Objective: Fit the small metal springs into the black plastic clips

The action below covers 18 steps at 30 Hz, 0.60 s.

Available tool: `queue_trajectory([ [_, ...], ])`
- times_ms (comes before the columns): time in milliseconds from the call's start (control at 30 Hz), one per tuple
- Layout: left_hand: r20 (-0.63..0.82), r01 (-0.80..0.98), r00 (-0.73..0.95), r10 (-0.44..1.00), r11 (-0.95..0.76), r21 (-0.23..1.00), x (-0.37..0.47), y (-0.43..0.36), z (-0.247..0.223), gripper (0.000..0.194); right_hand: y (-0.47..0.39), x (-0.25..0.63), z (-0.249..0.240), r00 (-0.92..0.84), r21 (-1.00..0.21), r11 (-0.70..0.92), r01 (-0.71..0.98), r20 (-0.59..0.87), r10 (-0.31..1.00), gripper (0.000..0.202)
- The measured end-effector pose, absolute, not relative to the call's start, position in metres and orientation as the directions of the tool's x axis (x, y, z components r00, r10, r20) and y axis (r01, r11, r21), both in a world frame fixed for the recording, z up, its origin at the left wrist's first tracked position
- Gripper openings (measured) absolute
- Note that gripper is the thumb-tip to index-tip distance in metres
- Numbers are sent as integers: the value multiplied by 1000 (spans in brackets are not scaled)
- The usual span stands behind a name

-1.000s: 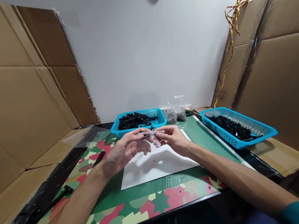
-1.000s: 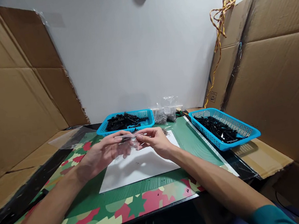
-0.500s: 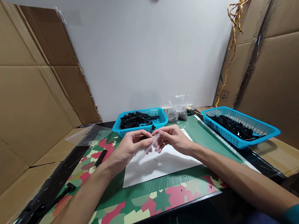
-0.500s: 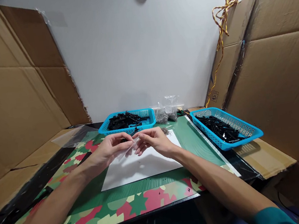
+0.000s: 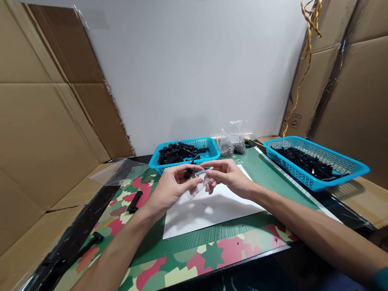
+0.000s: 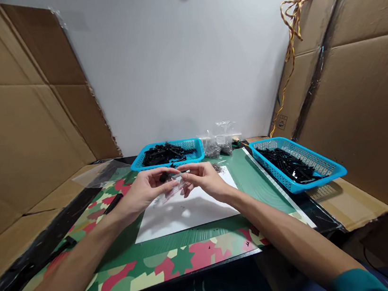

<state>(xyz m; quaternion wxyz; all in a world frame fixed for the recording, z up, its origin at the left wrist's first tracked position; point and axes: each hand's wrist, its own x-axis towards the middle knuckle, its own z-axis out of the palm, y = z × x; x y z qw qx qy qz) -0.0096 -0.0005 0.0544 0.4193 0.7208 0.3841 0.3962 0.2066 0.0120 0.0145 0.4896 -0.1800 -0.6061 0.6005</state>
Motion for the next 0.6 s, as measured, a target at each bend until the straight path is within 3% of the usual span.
queue_trajectory([
  [300,265,264,398,878,-386,884,-12,7,45,32,14,204,11,-449,-908,351,-230,419,789,51],
  [500,259,257,427,866,-391,884,-11,8,48,31,9,209,16,-371,-846,532,-35,505,779,36],
  [600,237,242,432,870,-365,899,-9,7,50,35,9,209,19,-341,-841,537,-64,524,781,32],
])
